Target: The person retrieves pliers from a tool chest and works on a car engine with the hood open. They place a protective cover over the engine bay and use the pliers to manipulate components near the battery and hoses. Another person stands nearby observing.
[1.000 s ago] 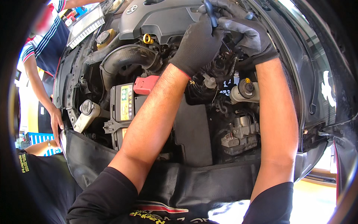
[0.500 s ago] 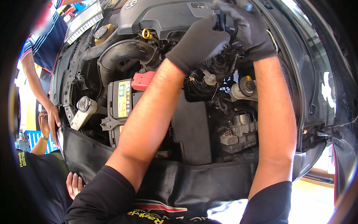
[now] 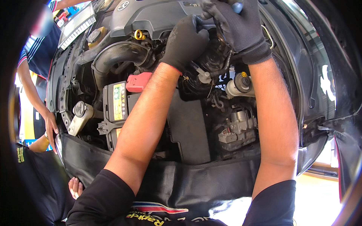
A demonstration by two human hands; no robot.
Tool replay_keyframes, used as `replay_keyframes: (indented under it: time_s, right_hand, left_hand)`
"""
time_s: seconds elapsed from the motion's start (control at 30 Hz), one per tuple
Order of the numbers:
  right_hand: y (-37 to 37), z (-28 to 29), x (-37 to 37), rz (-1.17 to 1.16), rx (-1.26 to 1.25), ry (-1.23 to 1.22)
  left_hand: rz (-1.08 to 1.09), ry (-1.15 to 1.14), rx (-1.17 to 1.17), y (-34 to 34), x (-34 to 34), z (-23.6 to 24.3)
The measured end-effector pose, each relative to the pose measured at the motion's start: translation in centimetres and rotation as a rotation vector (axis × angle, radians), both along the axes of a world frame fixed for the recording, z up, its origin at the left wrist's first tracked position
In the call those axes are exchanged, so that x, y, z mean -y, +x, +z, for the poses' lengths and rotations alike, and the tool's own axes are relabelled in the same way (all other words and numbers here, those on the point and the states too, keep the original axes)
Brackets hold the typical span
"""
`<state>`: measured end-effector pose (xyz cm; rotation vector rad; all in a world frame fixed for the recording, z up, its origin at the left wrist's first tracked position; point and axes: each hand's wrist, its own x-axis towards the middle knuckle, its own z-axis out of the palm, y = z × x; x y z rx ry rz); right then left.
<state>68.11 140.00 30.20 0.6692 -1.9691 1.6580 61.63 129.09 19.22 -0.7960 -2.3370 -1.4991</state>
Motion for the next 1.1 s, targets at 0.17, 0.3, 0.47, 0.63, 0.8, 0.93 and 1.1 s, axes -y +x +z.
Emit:
replay_keyframes:
  time_s: [0.17, 0.3, 0.47, 0.63, 0.8, 0.93, 1.1]
  right_hand:
    - [-0.8, 2.6, -7.1, 0.194, -0.075, 0.03]
    - [-0.4, 3.3, -15.3, 0.054, 0.0, -0.376]
    - [-0.3, 1.8, -19.4, -0.39, -0.084, -0.563]
    - [-0.4, 2.4, -17.7, -0.189, -0.034, -0.565]
    - [-0.2, 2.7, -12.5, -0.13, 0.032, -0.53]
    - [0.6, 3.4, -9.1, 0.04, 0.119, -0.486]
    - [0.9, 5.0, -7.2, 0.071, 0.104, -0.48]
  left_hand:
    - [0.037, 0.031, -0.045, 0.0, -0.1, -0.2]
    - [0.049, 0.0, -0.061, -0.2, -0.2, -0.7]
    - [0.022, 0.018, -0.073, -0.3, -0.3, -0.6]
    - [-0.005, 0.002, -0.069, -0.4, 0.0, -0.4]
    - [-0.016, 0.012, -0.07, -0.5, 0.1, -0.5]
    - [-0.016, 0.016, -0.111, -0.6, 0.0, -0.5]
    - [-0.131, 0.066, -0.001, -0.9, 0.3, -0.4]
